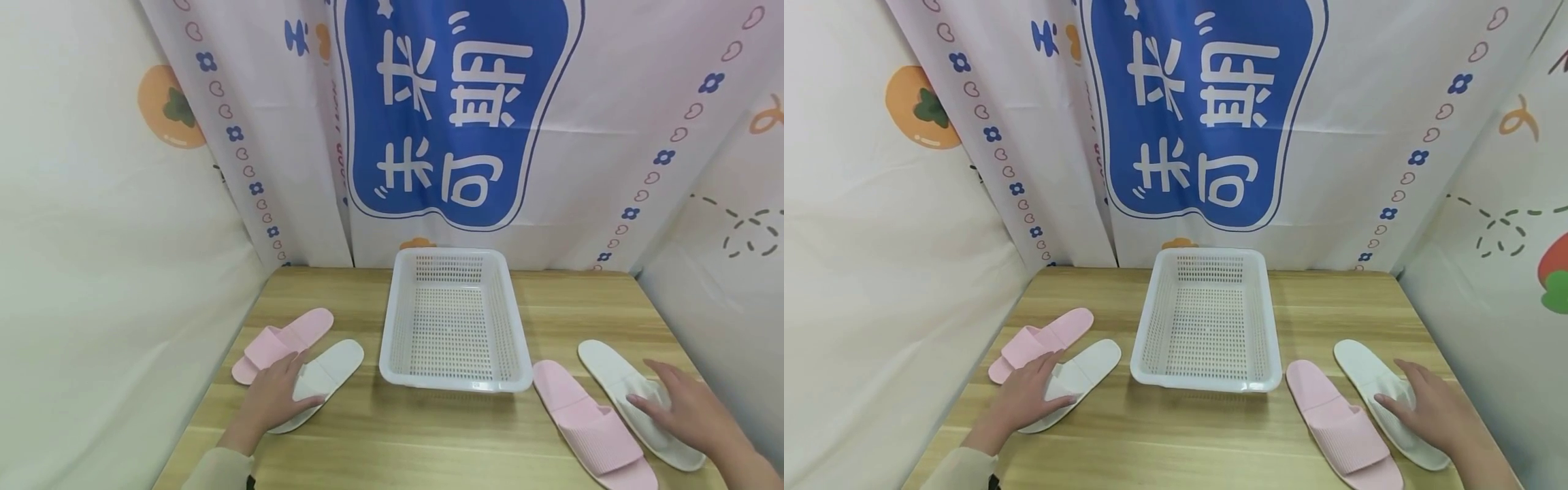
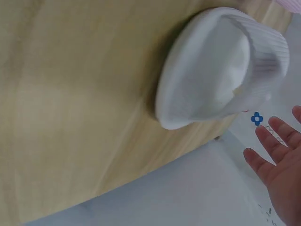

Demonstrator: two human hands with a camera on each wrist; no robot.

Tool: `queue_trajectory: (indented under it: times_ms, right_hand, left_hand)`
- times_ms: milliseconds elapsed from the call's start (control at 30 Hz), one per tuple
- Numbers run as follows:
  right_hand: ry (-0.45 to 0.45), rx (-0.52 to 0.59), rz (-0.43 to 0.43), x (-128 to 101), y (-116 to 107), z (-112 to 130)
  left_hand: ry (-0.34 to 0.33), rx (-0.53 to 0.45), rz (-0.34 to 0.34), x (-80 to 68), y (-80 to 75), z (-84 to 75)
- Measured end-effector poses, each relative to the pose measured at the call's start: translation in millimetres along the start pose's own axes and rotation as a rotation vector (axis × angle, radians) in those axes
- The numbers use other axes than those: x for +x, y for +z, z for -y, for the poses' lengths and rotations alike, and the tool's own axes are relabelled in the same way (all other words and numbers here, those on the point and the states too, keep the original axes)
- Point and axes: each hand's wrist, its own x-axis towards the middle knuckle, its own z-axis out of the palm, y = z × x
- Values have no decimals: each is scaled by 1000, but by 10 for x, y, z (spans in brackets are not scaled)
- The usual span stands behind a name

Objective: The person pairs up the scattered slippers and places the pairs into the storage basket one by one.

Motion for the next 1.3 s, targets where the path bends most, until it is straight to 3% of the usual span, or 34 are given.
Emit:
queue_trajectory:
  times_ms: [167,433,1033,1300]
  right_hand:
    - [36,-4,48,-73,107,-52]
    - [67,-2,14,-176,245,-60]
    - [82,41,-13,-287,396,-99]
    - [102,24,8,-298,413,-97]
  left_hand:
    - [-13,-2,-25,-60,77,21]
    - [-95,-30,-1,-110,129,-24]
    - [-215,-60,-63,-163,166,-125]
    - [-296,-83,-11,-179,130,-196]
